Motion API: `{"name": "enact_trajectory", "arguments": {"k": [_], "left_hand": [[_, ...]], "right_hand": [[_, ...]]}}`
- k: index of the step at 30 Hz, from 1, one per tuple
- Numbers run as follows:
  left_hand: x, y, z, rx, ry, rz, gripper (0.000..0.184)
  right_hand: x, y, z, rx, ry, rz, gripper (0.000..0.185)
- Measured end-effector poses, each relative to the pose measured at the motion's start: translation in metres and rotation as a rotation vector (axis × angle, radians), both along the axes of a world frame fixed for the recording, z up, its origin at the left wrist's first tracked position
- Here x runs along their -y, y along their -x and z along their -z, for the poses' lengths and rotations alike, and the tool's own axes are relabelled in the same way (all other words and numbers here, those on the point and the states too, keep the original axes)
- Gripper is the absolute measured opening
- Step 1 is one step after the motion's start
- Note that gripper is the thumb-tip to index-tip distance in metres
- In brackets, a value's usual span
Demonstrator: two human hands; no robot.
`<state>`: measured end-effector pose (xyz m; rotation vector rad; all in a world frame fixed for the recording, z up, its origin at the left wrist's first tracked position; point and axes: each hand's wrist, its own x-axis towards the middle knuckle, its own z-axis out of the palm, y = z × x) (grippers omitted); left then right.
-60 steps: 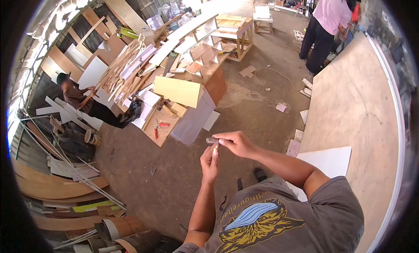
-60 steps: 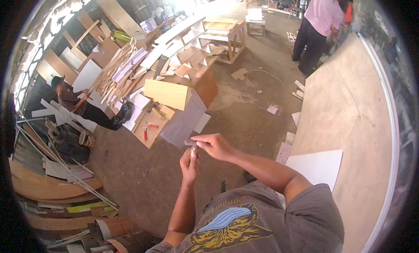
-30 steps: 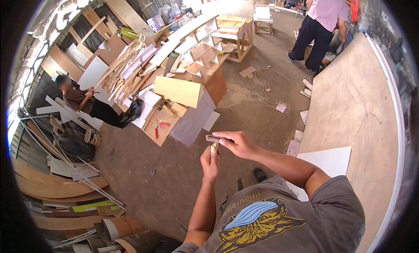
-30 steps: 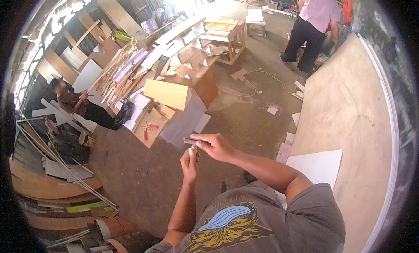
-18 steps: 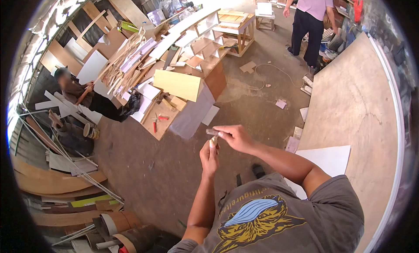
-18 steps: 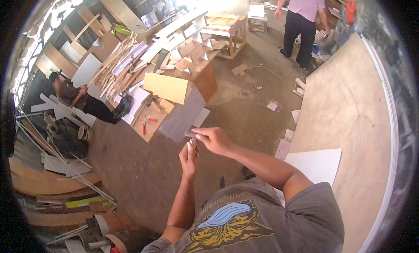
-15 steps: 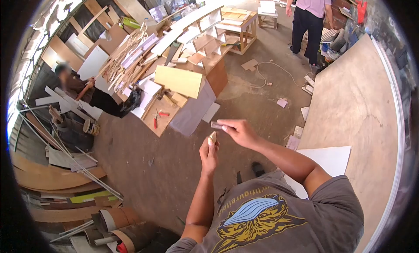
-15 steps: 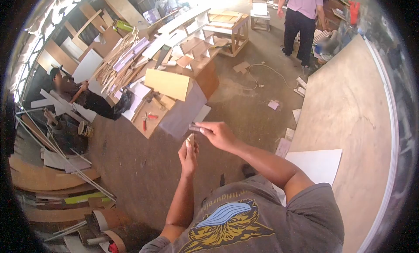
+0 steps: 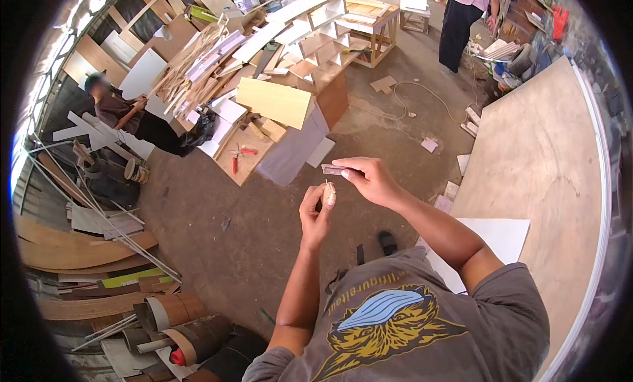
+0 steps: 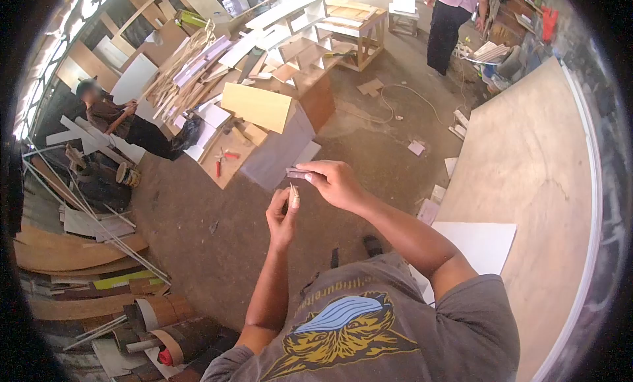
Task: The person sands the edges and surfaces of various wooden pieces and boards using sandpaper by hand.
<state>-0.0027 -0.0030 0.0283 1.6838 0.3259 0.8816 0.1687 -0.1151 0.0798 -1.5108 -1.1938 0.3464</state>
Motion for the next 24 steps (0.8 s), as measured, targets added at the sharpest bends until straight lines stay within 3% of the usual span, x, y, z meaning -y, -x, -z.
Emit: {"name": "enact_trajectory", "arguments": {"k": [2, 5, 7, 9, 13, 16, 19, 20, 23, 24], "left_hand": [[0.001, 0.002, 0.001, -0.019, -0.004, -0.014, 0.033], [-0.002, 0.001, 0.003, -0.055, -0.028, -0.040, 0.033], [-0.002, 0.002, -0.003, -0.077, -0.069, -0.077, 0.032], [0.001, 0.004, -0.003, -0.114, 0.081, -0.081, 0.029], [0.001, -0.003, 0.005, -0.087, 0.359, -0.088, 0.027], [0.000, 0.000, 0.001, -0.260, 0.293, -0.105, 0.026], [-0.006, -0.002, 0.017, -0.102, 0.205, -0.024, 0.042], [-0.006, 0.000, 0.020, -0.129, 0.210, 0.016, 0.072], [-0.007, -0.005, 0.035, -0.069, 0.156, 0.074, 0.090], [-0.001, -0.006, 0.034, -0.107, 0.183, 0.025, 0.096]], "right_hand": [[0.005, 0.008, -0.006, -0.152, -0.064, -0.063, 0.026], [0.007, 0.010, 0.000, 0.073, -0.047, -0.105, 0.026], [0.001, 0.000, 0.020, 0.056, -0.051, 0.007, 0.024], [0.000, -0.006, 0.021, -0.029, -0.009, 0.106, 0.021], [0.009, -0.001, 0.017, -0.131, 0.187, 0.014, 0.022], [0.005, 0.011, 0.026, -0.052, 0.076, 0.054, 0.028], [0.006, 0.024, 0.014, -0.040, 0.059, 0.053, 0.030], [0.006, 0.029, 0.010, -0.069, 0.014, 0.026, 0.033], [0.000, 0.044, 0.010, 0.090, -0.167, 0.029, 0.033], [0.000, 0.045, 0.006, 0.062, -0.107, -0.021, 0.032]]}}
